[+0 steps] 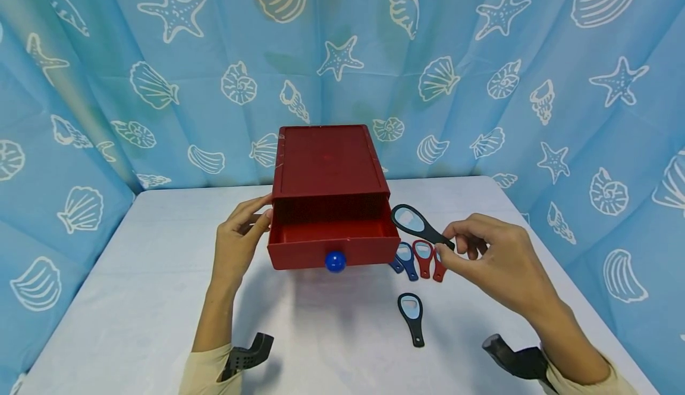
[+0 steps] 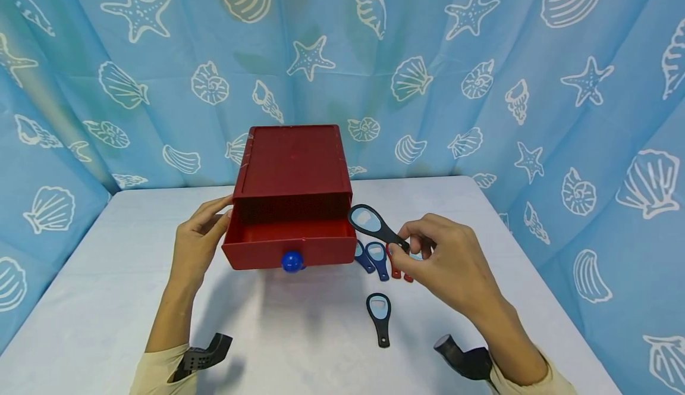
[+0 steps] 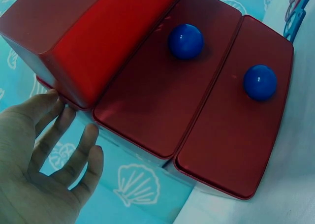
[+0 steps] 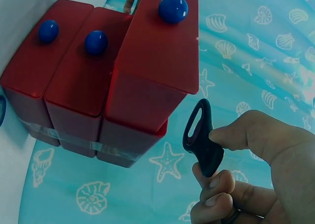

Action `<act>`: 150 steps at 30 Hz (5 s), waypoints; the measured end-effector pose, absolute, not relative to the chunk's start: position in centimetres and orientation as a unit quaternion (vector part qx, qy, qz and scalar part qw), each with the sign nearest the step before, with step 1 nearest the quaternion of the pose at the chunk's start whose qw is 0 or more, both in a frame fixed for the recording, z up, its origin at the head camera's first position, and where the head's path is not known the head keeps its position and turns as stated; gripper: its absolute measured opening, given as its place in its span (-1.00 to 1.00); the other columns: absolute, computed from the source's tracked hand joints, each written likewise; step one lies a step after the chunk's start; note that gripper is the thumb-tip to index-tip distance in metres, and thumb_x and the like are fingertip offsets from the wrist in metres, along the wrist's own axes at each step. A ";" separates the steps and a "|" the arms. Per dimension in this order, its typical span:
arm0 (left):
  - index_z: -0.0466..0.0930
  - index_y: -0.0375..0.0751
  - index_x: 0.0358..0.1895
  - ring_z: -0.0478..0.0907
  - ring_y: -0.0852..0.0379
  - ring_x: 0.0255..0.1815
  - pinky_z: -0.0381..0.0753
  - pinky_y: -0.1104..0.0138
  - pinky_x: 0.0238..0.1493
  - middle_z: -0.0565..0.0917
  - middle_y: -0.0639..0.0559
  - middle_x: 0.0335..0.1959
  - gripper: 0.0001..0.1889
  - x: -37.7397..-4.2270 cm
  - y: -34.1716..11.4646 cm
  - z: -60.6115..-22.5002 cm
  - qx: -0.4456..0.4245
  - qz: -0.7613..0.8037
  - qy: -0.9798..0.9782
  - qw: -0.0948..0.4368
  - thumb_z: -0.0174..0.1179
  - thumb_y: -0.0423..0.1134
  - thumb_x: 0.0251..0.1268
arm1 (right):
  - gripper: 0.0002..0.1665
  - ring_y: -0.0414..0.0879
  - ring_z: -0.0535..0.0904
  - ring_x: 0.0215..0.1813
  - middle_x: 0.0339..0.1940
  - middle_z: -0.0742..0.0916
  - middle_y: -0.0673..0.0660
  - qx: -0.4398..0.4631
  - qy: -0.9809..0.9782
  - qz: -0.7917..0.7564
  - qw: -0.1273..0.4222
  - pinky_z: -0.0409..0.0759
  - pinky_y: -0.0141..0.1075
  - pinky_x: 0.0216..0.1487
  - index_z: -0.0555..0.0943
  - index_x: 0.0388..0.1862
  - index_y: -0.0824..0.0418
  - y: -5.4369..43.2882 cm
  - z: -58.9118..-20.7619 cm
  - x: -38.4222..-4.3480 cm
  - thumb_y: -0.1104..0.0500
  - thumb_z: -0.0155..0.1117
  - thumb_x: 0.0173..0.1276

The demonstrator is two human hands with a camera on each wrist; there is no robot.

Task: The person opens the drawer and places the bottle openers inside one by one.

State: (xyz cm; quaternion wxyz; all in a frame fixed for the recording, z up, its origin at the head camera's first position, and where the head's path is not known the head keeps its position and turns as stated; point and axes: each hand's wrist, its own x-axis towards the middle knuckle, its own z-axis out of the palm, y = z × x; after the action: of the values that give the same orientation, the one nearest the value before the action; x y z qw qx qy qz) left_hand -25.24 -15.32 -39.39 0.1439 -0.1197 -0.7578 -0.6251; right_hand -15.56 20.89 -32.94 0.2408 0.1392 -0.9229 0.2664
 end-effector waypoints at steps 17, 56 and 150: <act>0.58 -0.18 0.29 0.63 0.20 -0.08 0.62 0.45 -0.01 0.58 -0.01 0.21 -0.62 -25.1 -15.4 -39.3 -0.124 -0.628 -0.755 0.144 0.19 -0.27 0.46 | -0.84 -0.20 0.43 -0.45 -0.54 0.53 -0.08 0.151 -0.920 0.283 0.225 0.42 -0.36 -0.54 0.71 -0.35 0.07 18.8 -32.6 -16.8 0.21 0.56 0.13; 0.59 -0.19 0.29 0.64 0.20 -0.08 0.63 0.45 -0.02 0.59 0.00 0.20 -0.62 -25.3 -15.4 -39.3 -0.117 -0.626 -0.757 0.147 0.20 -0.27 0.46 | -0.88 -0.15 0.47 -0.47 -0.52 0.54 -0.03 0.208 -0.908 0.297 0.211 0.40 -0.34 -0.57 0.67 -0.37 0.10 15.3 -32.5 -19.5 0.21 0.49 0.18; 0.57 -0.19 0.31 0.62 0.16 -0.10 0.62 0.46 -0.01 0.57 0.01 0.22 -0.61 -25.1 -15.1 -39.2 -0.115 -0.638 -0.748 0.141 0.18 -0.25 0.48 | -0.78 -0.19 0.36 -0.56 -0.64 0.47 -0.08 -0.053 -0.976 0.209 0.017 0.30 -0.33 -0.56 0.59 -0.54 0.14 19.2 -48.7 -12.4 0.15 0.51 0.04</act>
State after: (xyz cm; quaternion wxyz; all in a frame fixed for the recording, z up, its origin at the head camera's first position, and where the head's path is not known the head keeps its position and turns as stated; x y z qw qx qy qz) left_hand -25.11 -15.05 -39.25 0.1408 -0.1150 -0.7485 -0.6378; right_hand -12.44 19.22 -48.67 0.0167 -0.0532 -0.9764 0.2085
